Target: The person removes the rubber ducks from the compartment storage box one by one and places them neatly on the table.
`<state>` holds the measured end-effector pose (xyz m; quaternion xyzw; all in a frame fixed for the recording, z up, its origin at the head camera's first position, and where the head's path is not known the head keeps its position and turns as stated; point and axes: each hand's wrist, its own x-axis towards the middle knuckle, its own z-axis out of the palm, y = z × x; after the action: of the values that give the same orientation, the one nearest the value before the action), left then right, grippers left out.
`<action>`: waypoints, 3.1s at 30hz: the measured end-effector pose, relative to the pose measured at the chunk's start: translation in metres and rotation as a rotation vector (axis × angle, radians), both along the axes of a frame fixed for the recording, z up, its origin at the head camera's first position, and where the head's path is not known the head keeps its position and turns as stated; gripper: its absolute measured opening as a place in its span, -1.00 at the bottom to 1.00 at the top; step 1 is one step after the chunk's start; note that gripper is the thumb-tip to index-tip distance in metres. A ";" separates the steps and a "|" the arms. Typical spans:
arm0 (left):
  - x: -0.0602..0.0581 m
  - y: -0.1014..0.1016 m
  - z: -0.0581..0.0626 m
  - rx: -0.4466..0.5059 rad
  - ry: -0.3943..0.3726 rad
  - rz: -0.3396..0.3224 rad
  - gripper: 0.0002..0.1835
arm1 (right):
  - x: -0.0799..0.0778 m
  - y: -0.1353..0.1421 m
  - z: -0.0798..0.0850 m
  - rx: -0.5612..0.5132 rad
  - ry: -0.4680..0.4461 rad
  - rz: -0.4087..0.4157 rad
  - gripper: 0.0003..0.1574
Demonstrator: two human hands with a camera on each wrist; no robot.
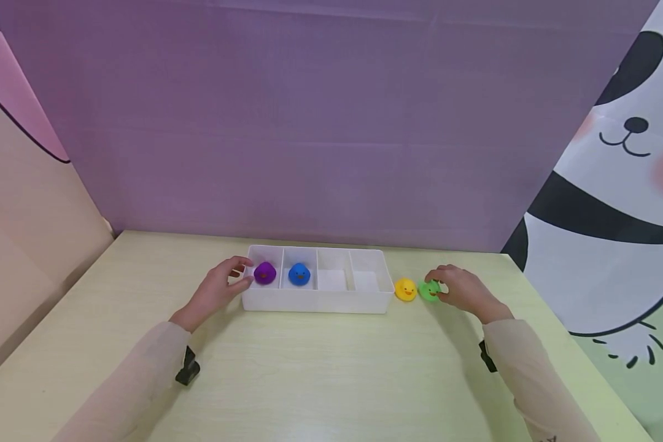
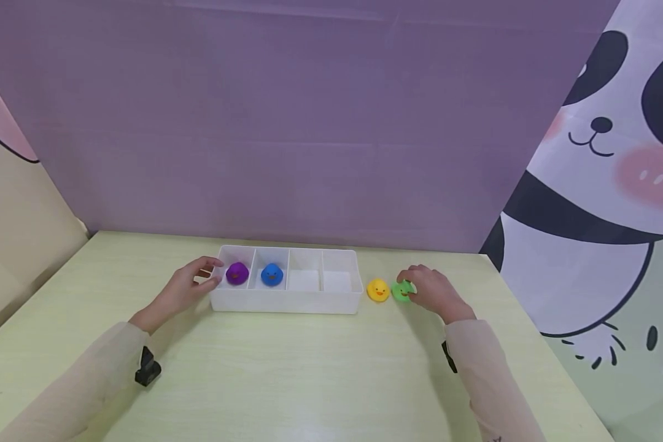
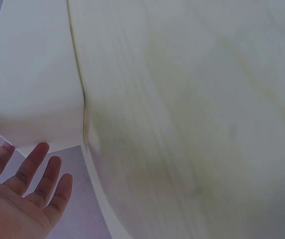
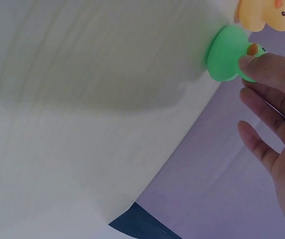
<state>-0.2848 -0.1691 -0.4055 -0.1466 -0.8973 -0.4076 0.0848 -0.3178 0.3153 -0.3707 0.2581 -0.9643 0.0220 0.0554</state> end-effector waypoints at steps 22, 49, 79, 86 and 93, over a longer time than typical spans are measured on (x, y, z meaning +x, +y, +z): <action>0.000 -0.002 0.000 0.001 -0.003 0.003 -0.64 | 0.000 0.002 -0.001 -0.026 -0.028 0.002 -0.53; 0.002 0.000 0.002 -0.001 -0.007 0.012 -0.64 | -0.002 -0.019 0.019 -0.053 0.014 0.052 -0.57; 0.002 -0.001 0.002 0.004 0.001 0.010 -0.65 | -0.005 -0.083 0.029 -0.120 0.128 0.209 -0.66; 0.003 0.000 0.003 0.000 0.001 0.006 -0.64 | -0.006 -0.098 0.031 -0.110 0.125 0.236 -0.66; 0.003 0.000 0.002 0.000 0.002 0.007 -0.64 | -0.008 -0.116 0.030 -0.108 0.147 0.287 -0.65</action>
<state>-0.2819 -0.1695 -0.4031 -0.1439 -0.8977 -0.4072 0.0872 -0.3262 0.1997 -0.3409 0.3908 -0.9082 0.0625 0.1359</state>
